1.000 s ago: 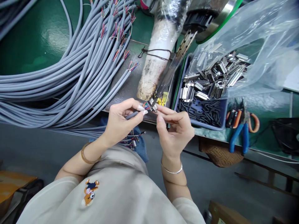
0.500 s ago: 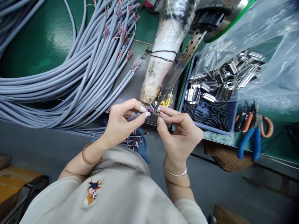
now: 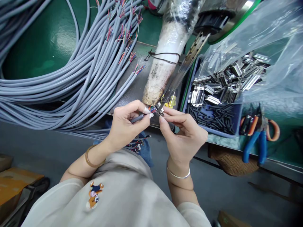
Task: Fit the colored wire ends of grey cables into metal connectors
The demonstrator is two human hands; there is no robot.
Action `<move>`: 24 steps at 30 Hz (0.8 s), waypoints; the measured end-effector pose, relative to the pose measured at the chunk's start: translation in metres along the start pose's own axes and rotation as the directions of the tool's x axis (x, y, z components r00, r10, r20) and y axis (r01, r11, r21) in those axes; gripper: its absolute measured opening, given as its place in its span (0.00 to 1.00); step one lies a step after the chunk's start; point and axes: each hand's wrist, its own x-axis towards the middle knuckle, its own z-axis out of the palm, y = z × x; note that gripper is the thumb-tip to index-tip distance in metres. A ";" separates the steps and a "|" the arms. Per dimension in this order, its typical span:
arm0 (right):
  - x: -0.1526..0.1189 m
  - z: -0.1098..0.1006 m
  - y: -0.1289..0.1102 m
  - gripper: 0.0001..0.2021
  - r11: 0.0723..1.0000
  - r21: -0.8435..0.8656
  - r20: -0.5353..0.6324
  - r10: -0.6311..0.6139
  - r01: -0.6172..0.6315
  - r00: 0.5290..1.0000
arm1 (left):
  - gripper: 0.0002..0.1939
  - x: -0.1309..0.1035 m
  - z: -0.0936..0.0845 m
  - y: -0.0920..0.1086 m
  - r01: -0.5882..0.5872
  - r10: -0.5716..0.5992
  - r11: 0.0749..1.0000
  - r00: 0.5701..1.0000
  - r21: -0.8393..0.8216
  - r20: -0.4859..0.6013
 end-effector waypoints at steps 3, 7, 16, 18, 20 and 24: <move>0.002 -0.001 -0.001 0.05 0.997 -0.056 0.014 -0.051 0.052 0.999 | 0.07 0.000 0.000 0.001 0.000 0.000 1.000 1.000 -0.006 0.001; 0.004 -0.002 -0.004 0.08 0.978 -0.141 0.006 -0.157 0.157 0.988 | 0.07 0.001 0.000 0.004 0.019 -0.019 0.999 1.000 -0.027 -0.005; -0.002 -0.005 -0.003 0.07 0.976 -0.166 0.058 -0.130 0.138 0.990 | 0.08 0.002 -0.003 0.000 0.209 -0.193 0.962 0.976 -0.174 0.106; -0.002 -0.004 -0.002 0.06 0.969 -0.201 0.059 -0.136 0.145 0.989 | 0.09 0.002 -0.003 -0.001 0.217 -0.204 0.962 0.974 -0.166 0.095; 0.000 -0.003 -0.002 0.05 0.963 -0.221 0.053 -0.147 0.155 0.988 | 0.09 0.001 -0.002 0.000 0.209 -0.199 0.966 0.977 -0.151 0.079; 0.004 -0.003 -0.003 0.06 0.955 -0.221 0.033 -0.196 0.199 0.980 | 0.08 0.001 -0.001 0.002 0.146 -0.142 0.982 0.989 -0.119 0.041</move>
